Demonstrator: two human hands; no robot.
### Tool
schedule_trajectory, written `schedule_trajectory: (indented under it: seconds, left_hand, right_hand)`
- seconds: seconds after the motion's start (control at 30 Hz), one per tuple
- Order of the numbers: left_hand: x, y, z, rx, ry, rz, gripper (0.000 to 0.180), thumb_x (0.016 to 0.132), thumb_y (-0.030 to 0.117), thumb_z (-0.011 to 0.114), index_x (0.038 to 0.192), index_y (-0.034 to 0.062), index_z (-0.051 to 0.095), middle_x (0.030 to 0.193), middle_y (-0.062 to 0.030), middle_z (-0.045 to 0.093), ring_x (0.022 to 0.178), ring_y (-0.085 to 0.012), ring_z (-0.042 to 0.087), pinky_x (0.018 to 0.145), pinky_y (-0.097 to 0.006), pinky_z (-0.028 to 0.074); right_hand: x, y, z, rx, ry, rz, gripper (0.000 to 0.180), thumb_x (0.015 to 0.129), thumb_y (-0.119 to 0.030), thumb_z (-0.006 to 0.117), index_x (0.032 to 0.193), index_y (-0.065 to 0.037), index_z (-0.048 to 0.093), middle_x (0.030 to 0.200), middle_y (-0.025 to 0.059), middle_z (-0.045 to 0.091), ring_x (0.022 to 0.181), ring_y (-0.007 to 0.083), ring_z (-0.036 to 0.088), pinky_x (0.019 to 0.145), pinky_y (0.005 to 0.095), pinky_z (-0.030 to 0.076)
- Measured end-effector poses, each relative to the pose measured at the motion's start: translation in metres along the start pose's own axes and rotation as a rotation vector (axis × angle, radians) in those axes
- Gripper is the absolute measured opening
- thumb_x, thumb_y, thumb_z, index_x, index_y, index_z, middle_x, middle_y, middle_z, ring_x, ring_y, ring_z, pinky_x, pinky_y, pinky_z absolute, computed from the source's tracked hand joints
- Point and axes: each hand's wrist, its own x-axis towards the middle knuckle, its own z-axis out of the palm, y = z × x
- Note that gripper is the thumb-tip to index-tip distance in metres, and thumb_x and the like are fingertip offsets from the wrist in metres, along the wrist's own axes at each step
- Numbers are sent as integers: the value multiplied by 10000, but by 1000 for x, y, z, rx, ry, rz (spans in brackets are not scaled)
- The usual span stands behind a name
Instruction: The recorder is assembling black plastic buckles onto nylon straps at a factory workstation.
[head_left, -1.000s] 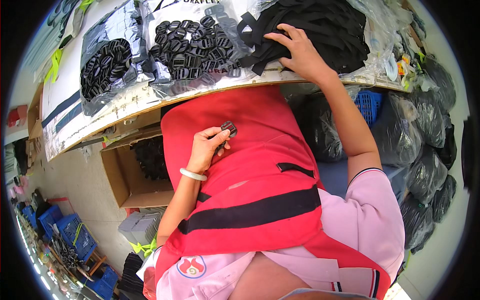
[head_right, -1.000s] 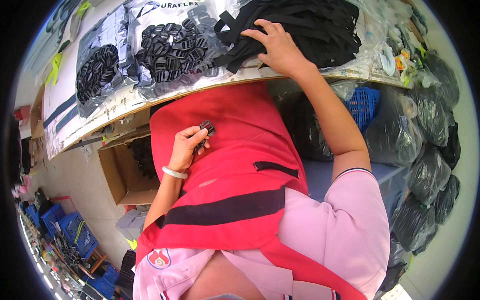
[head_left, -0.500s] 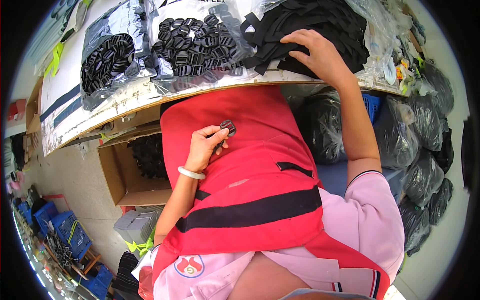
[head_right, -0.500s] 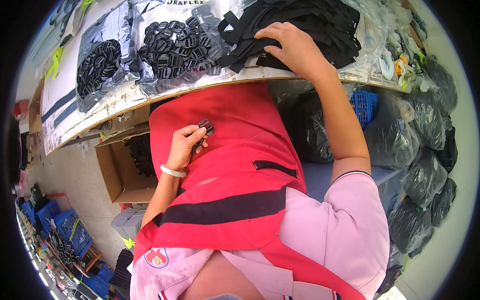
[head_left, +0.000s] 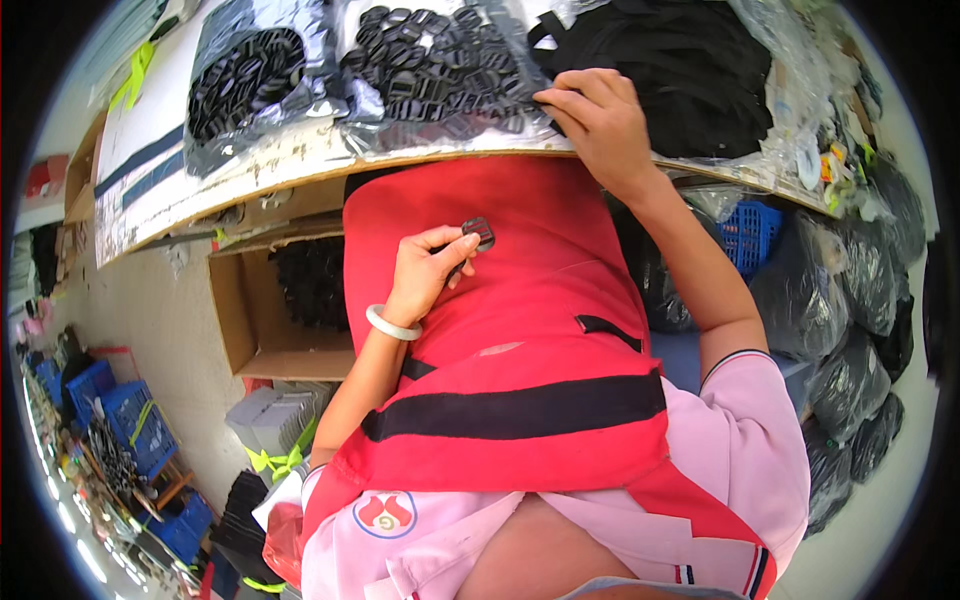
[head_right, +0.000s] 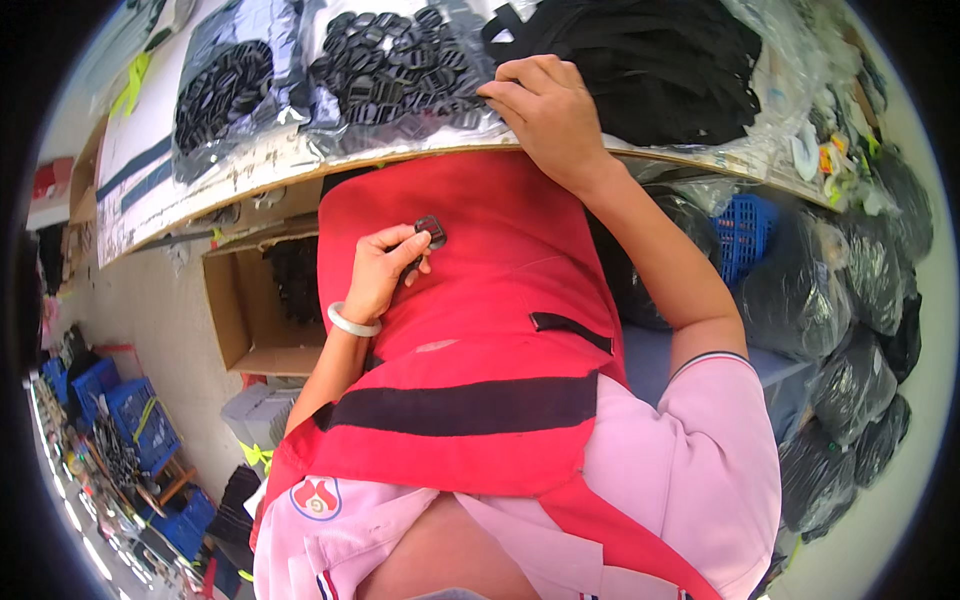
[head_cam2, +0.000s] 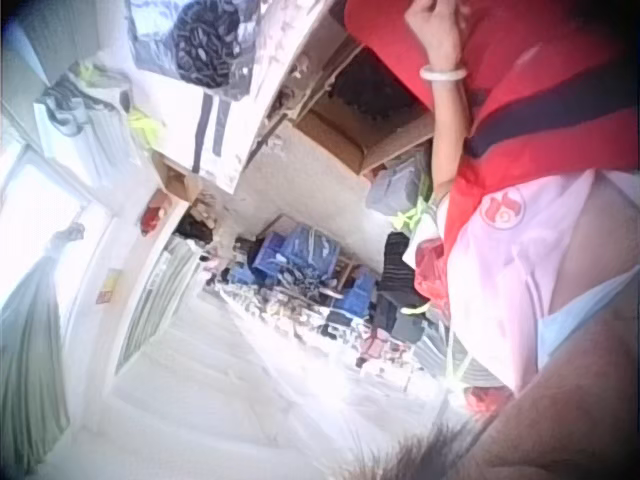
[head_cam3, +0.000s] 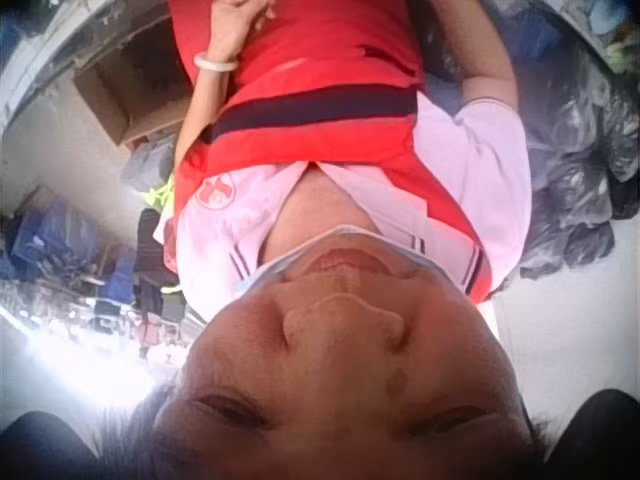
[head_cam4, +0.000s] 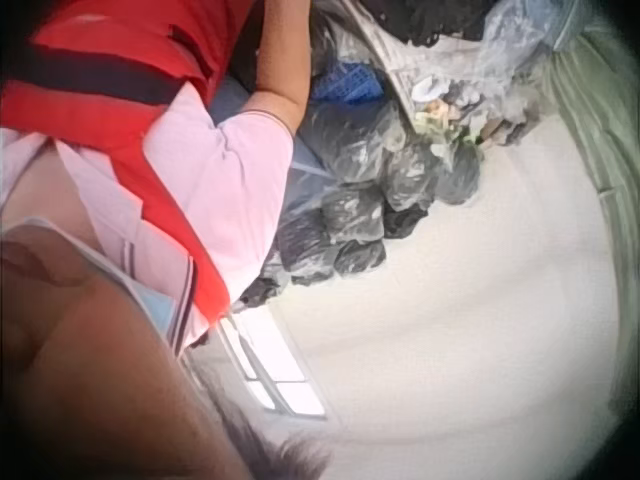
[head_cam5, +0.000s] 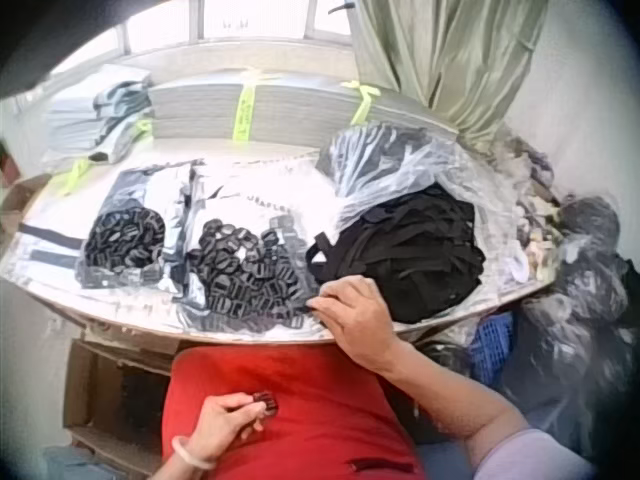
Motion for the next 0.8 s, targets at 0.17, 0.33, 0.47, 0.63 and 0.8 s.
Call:
schedule_trajectory:
  seconds: [0.17,0.33,0.47,0.63,0.8]
  left_hand:
    - [-16,28,2,26,101,124,92,866,88,702,904,4,710,680,-8,612,511,-40,492,447,-184,327]
    - [-21,38,9,76,170,306,70,835,12,698,895,-25,704,792,-21,605,627,-68,562,543,-202,414]
    - [-23,37,6,181,199,392,57,848,-9,671,895,-7,701,782,5,601,590,-35,534,488,-181,370]
    - [-21,32,3,435,279,623,97,797,2,719,891,-12,698,780,-50,611,670,-122,590,594,-244,460]
    - [-21,28,3,730,312,776,128,789,10,723,916,11,701,785,-75,617,674,-181,623,594,-281,488]
  right_hand:
    - [6,-94,-53,645,-167,164,165,835,-47,679,999,-51,688,814,82,643,677,181,599,642,276,471]
    - [-22,-116,-16,1178,-591,920,160,940,-167,620,948,-10,651,746,-19,589,634,33,500,564,189,390]
    - [-30,-116,-9,1302,-682,1048,185,956,-210,606,927,-32,645,733,-66,551,640,-7,459,542,167,343]
    - [-31,-118,-1,1344,-611,1110,181,952,-191,600,904,-23,647,740,-38,589,598,13,483,517,180,367]
    - [-31,-126,4,1604,-389,1202,211,959,-198,600,1036,-2,609,787,38,634,644,76,587,585,213,481]
